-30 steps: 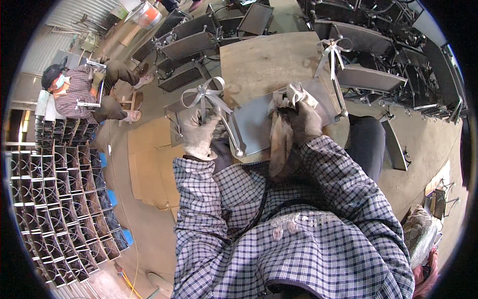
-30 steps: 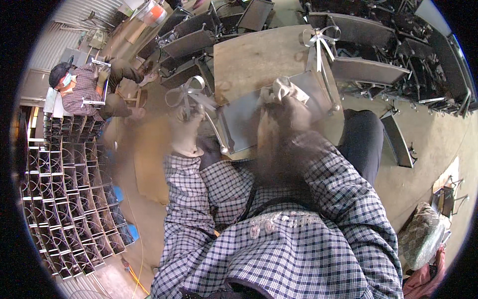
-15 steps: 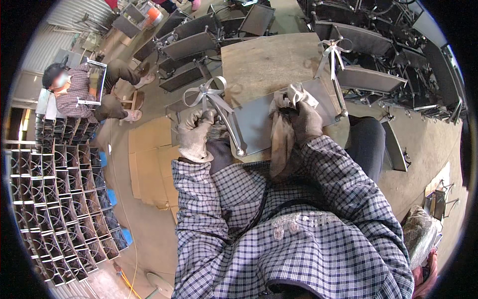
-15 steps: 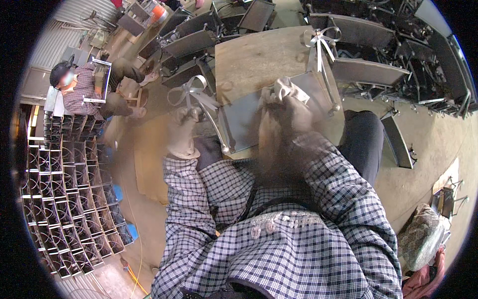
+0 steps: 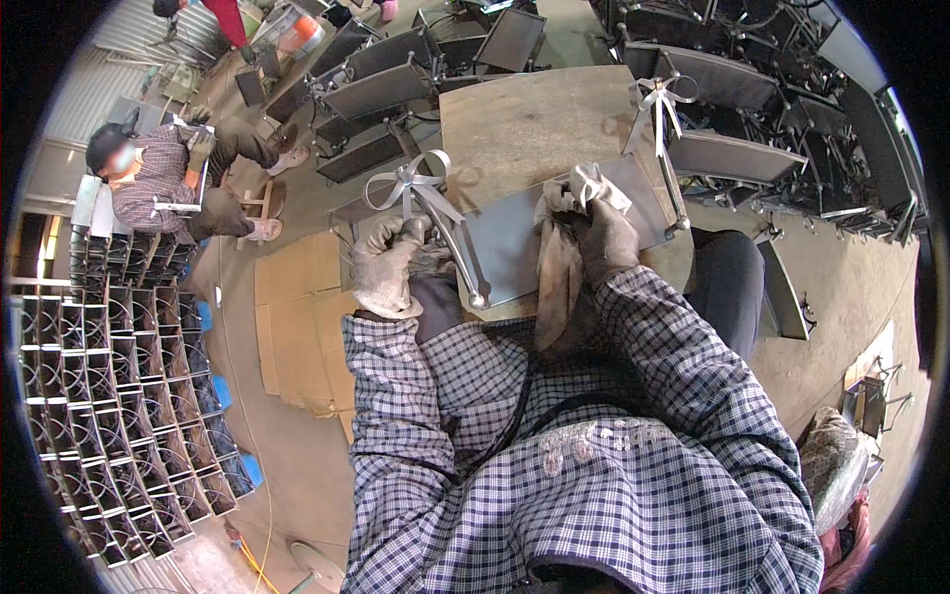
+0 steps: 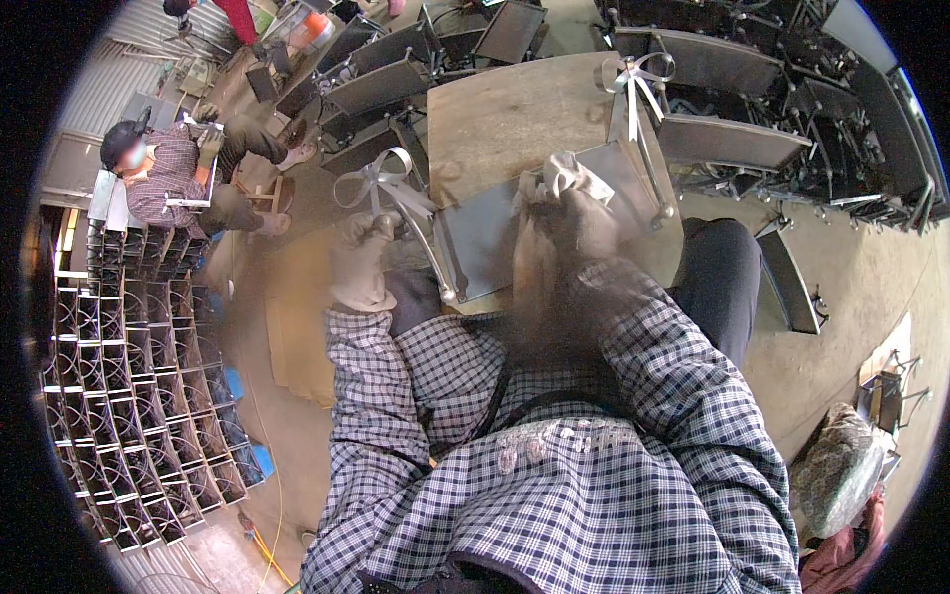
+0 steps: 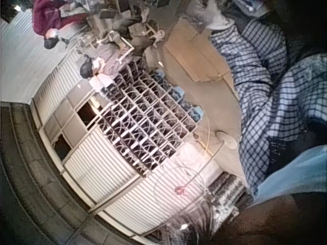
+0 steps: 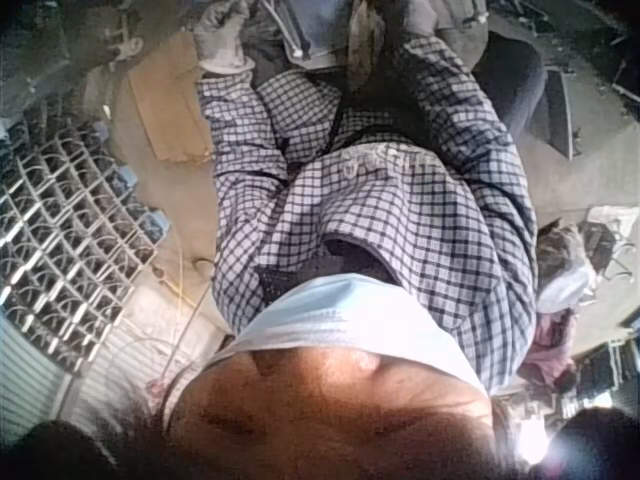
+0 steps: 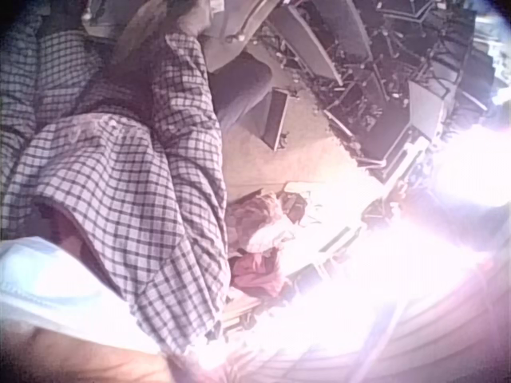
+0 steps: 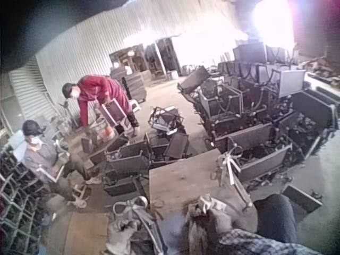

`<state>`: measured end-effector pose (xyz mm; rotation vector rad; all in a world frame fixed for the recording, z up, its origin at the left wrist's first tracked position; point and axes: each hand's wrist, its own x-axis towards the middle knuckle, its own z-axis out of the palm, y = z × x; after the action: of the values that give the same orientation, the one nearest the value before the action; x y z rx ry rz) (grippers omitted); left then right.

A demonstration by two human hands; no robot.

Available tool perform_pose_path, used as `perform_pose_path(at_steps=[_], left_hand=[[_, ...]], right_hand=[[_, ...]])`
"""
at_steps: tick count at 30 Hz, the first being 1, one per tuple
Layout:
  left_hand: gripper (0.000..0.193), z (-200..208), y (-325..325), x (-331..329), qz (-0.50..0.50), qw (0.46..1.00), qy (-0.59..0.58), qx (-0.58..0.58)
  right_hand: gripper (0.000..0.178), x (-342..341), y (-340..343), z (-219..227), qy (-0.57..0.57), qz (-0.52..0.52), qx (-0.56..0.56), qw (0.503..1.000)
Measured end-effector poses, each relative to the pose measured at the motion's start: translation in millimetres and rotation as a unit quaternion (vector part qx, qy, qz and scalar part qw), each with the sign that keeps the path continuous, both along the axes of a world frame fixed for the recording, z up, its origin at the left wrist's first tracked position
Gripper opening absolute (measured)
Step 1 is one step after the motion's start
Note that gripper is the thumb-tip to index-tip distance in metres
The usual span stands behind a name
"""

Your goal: The person puts on gloves, places a metal frame onto a wooden board, and wipes the metal frame down with a cloth.

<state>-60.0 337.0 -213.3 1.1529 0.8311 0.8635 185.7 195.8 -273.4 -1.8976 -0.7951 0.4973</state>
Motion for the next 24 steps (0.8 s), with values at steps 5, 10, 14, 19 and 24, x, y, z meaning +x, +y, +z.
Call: perform_pose_path(at_steps=[5, 10, 14, 19, 24], left_hand=[[0.011, -0.9, 0.7, -7.7, 0.010, 0.997, 0.048, 0.063], [0.021, 5.9, -7.3, -3.8, -0.062, 0.990, 0.024, 0.127], [0.018, -5.2, -4.5, -10.9, -0.051, 0.996, 0.002, 0.078], [0.016, -6.3, -2.5, -13.4, -0.035, 0.998, -0.013, 0.056], [0.014, -9.6, 1.2, -12.0, -0.023, 0.994, 0.015, 0.106]], right_hand=[[0.031, -4.3, 1.9, 10.0, -0.103, 0.021, -0.117, 0.988], [0.033, 5.8, 8.4, -47.4, 0.040, -0.027, 0.064, 0.997], [0.035, -2.7, 12.2, -42.7, 0.258, -0.050, 0.176, 0.949], [0.035, -3.1, 3.9, -13.9, 0.067, -0.008, 0.033, 0.997], [0.033, -2.7, -0.9, 3.3, -0.121, 0.005, -0.093, 0.988]])
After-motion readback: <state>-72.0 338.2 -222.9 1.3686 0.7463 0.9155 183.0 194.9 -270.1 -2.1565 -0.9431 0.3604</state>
